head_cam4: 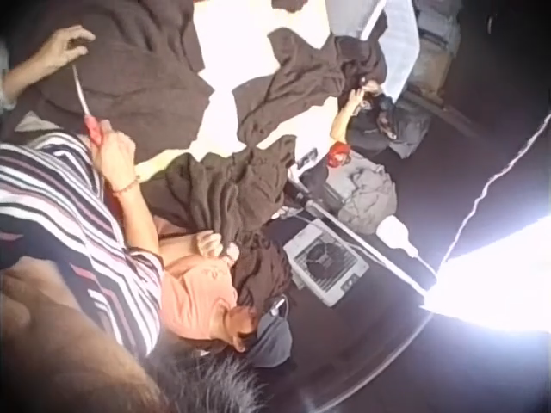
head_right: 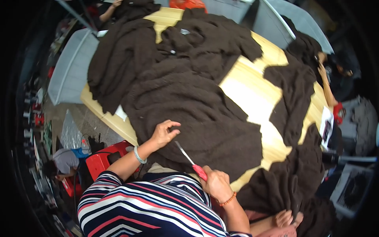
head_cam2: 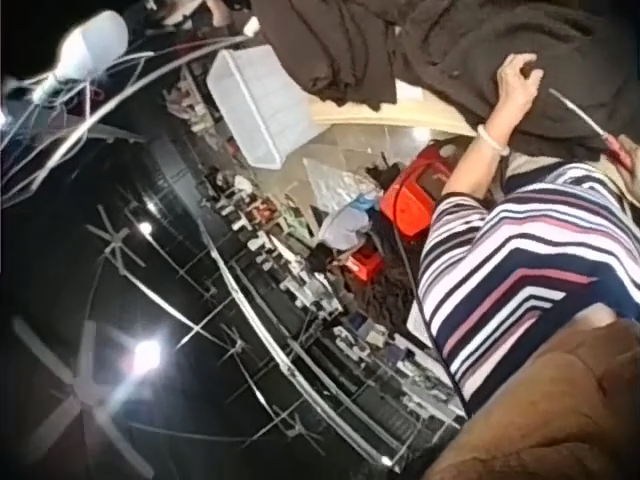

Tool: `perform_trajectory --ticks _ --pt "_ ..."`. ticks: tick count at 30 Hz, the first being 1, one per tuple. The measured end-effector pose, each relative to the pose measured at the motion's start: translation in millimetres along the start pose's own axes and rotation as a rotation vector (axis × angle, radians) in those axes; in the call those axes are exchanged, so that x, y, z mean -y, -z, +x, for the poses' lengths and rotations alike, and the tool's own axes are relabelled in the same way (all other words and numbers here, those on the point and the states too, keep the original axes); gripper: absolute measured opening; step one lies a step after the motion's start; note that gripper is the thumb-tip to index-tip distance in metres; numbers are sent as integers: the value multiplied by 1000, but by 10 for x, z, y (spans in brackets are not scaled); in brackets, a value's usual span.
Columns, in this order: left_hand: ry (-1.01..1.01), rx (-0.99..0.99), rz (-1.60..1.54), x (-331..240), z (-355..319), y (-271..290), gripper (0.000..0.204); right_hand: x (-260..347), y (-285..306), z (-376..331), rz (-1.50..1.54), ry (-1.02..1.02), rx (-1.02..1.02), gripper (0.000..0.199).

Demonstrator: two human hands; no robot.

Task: Trimming loose threads from brown jackets using scissors in a garment factory.

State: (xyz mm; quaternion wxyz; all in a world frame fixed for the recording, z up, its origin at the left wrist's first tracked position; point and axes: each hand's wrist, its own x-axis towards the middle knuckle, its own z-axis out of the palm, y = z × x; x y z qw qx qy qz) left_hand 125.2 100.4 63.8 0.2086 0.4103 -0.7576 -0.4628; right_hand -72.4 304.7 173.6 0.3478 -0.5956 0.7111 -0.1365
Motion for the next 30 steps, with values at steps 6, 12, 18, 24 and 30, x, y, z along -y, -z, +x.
perform_trajectory --ticks 6,12,18,24,30 --pt "58 -43 10 -231 -55 667 24 -227 31 -62 -90 -86 -87 19" --pt "-55 -611 536 718 315 1568 16 -63 -1 44 -98 -71 -13 22" --pt "-22 -478 25 285 344 1622 13 232 -27 138 -73 12 64 20" --pt "-837 16 -190 -1785 81 1195 33 373 -164 201 -4 184 151 23" --pt "-1220 672 -325 -2583 -117 820 29 -157 -502 310 12 308 -599 34"
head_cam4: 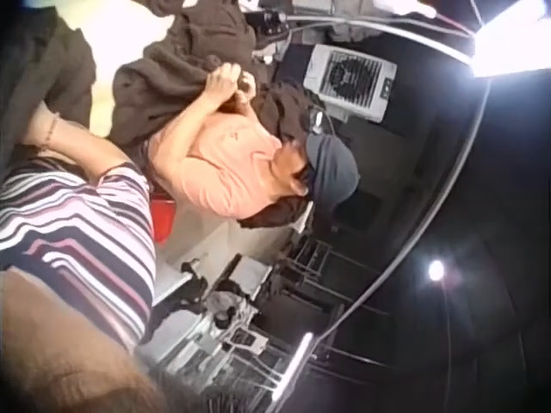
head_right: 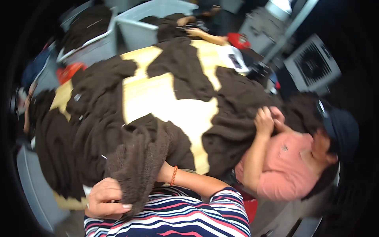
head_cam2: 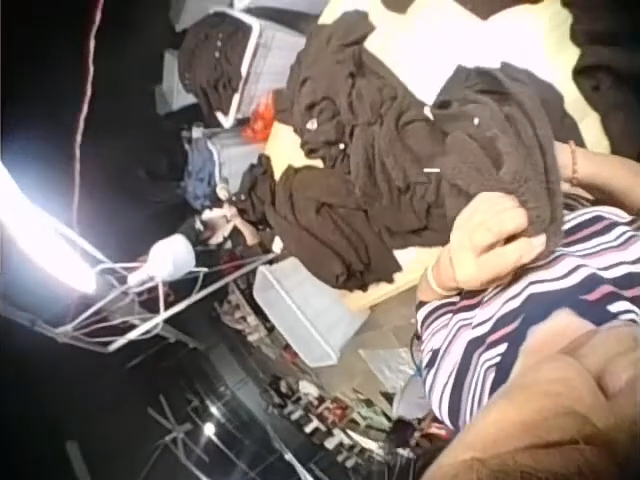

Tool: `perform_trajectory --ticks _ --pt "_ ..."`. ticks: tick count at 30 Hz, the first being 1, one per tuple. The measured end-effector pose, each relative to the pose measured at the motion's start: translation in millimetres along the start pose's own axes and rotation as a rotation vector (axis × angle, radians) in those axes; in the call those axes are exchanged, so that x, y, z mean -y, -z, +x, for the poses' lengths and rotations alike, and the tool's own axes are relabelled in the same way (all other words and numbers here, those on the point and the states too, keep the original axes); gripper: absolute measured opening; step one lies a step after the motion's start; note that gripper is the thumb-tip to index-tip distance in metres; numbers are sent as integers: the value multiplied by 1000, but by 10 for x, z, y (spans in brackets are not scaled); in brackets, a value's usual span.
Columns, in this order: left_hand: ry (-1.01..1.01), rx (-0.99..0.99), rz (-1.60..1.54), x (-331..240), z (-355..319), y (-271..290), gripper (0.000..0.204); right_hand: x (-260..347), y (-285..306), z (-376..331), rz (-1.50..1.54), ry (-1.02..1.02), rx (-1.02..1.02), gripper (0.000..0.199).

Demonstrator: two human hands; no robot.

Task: Trimming loose threads from brown jackets using scissors in a garment factory.

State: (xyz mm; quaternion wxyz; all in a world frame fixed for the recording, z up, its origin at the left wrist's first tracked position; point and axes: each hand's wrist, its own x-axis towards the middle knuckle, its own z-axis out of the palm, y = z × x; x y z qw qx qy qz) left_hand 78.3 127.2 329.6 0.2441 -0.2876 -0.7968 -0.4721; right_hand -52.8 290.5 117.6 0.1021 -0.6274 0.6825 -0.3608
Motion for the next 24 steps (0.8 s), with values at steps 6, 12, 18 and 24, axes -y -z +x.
perform_trajectory --ticks 6,12,18,24 --pt "-43 -19 -23 272 481 -311 27 -178 1101 -407 -160 -339 -266 32" --pt "-161 96 -149 546 1087 -682 25 -531 1469 -950 582 -567 -717 52" --pt "-178 10 -181 804 1496 -1004 30 -956 1977 -1242 283 -516 -633 66" --pt "-163 -76 -179 1177 1572 -1322 38 -1127 2354 -1351 71 -561 -668 56"
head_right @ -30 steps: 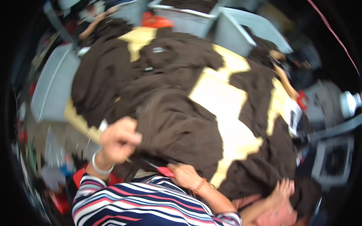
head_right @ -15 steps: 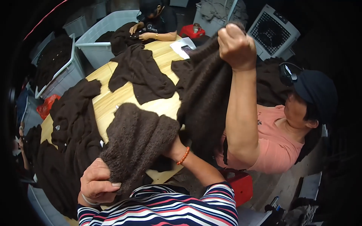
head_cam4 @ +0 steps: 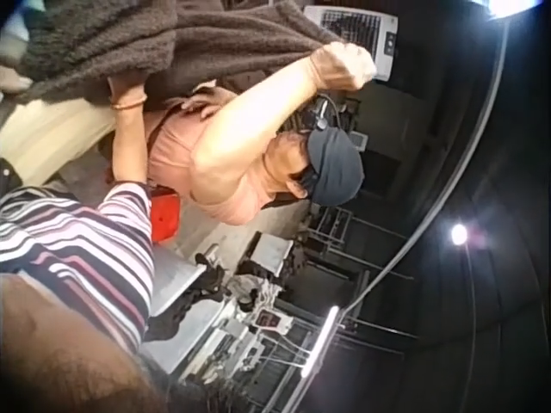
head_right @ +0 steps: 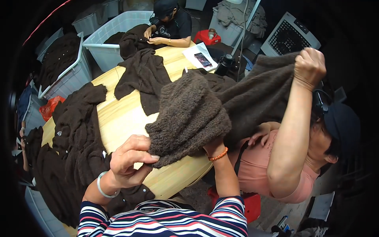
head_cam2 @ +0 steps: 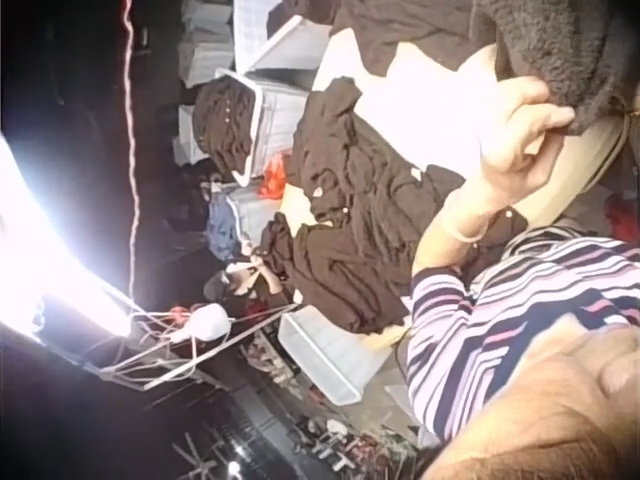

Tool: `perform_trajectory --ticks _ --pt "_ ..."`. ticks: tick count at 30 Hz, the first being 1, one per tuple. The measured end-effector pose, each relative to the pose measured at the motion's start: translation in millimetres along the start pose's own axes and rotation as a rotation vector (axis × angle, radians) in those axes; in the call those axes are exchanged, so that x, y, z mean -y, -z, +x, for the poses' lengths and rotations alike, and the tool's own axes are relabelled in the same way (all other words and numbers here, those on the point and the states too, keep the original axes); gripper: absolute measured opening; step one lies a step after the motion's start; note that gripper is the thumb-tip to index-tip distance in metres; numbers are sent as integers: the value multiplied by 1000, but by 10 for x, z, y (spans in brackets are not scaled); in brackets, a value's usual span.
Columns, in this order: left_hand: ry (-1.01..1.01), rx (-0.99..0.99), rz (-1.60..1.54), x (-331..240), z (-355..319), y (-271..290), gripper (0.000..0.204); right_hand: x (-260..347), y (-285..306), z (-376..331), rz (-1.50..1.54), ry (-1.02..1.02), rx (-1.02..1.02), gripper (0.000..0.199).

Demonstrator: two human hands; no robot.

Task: Trimming loose threads from brown jackets using scissors in a garment factory.

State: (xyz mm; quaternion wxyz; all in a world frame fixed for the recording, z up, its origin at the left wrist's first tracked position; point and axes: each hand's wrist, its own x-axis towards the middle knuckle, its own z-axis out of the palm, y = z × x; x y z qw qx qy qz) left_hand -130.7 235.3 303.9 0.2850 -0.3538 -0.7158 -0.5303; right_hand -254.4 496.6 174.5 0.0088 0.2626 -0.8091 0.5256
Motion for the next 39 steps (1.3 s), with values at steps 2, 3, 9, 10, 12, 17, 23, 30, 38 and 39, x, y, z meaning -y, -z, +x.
perform_trajectory --ticks 2,3,9,10,12,17,23,30,38,39 --pt "50 -37 -23 46 -12 -26 39 -17 152 -63 -75 12 -21 56" --pt "46 -38 -24 66 0 -52 39 -26 234 -120 -114 17 -39 56" --pt "79 -80 -91 164 163 -131 37 -140 663 75 -279 111 -75 58" --pt "94 -82 -104 213 234 -182 35 -152 538 236 -286 140 -55 58" --pt "68 -124 -117 345 362 -341 36 -357 643 611 -135 187 -165 51" --pt "132 -152 -39 625 140 -987 15 -745 1115 943 430 -130 -922 38" --pt "512 95 325 675 -1673 -214 24 -1172 629 710 -70 -717 -167 26" --pt "1144 -382 1056 -355 -3198 1194 37 -810 -822 215 -68 -553 322 24" --pt "1472 -970 783 -290 -4075 1327 82 245 -2077 344 -532 -212 856 53" --pt "1470 -978 755 -271 -4035 1364 80 370 -2206 349 -547 -195 905 53"
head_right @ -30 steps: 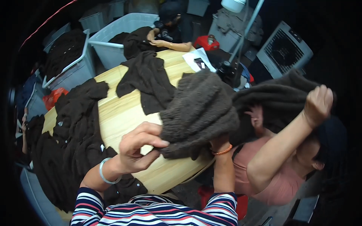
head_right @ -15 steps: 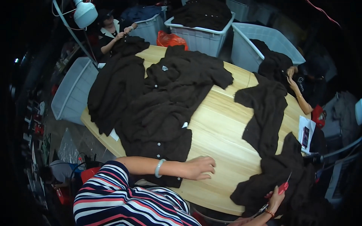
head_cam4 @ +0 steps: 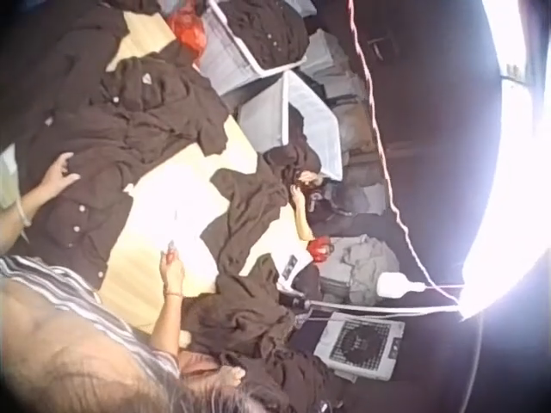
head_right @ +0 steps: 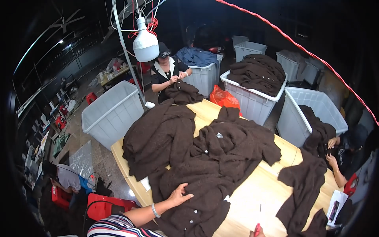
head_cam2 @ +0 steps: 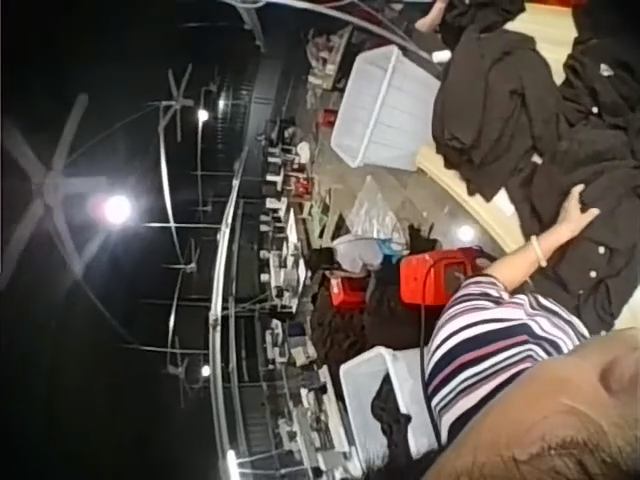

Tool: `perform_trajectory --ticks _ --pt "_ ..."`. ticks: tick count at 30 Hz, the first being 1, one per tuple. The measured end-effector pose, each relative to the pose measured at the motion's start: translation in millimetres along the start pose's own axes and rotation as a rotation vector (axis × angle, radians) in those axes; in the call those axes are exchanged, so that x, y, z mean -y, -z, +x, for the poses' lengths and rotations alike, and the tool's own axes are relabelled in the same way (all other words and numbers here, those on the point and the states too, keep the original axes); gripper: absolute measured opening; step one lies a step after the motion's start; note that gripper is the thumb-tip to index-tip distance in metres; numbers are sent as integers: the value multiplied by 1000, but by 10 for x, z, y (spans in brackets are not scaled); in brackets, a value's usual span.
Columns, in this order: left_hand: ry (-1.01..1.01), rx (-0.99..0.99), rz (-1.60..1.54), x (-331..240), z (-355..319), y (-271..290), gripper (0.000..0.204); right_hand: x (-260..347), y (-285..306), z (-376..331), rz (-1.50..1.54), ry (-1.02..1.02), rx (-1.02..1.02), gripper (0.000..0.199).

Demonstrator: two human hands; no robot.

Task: Trimming loose threads from brown jackets using scissors in a garment factory.

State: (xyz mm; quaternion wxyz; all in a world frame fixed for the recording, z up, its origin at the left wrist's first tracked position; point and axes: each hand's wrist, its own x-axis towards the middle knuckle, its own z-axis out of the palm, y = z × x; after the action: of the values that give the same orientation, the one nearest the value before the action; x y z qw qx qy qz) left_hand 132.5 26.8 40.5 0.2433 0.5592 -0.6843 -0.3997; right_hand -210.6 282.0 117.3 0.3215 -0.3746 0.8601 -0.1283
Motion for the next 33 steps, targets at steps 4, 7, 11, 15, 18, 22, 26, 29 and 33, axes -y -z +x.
perform_trajectory --ticks 4,7,11,15,18,22,26,29,33 --pt "-3 118 -231 -29 162 -12 57 596 -182 114 -3 163 -4 48" --pt "-11 201 -279 -93 160 56 47 812 -364 221 29 206 59 46" --pt "0 305 -439 -68 233 95 49 1030 -502 334 44 230 83 46" --pt "383 606 -785 -226 359 195 61 1068 -610 472 41 201 96 46" --pt "552 758 -954 -165 449 154 65 1106 -668 538 37 175 92 45" --pt "673 834 -1088 -162 509 41 59 1143 -688 565 40 168 107 43" --pt "742 842 -1140 -169 528 -32 47 1144 -689 531 40 154 118 44" --pt "756 867 -1177 -98 513 -117 36 1020 -727 535 24 154 127 46" --pt "637 883 -1040 -205 419 -196 30 704 -885 541 14 317 -46 38"
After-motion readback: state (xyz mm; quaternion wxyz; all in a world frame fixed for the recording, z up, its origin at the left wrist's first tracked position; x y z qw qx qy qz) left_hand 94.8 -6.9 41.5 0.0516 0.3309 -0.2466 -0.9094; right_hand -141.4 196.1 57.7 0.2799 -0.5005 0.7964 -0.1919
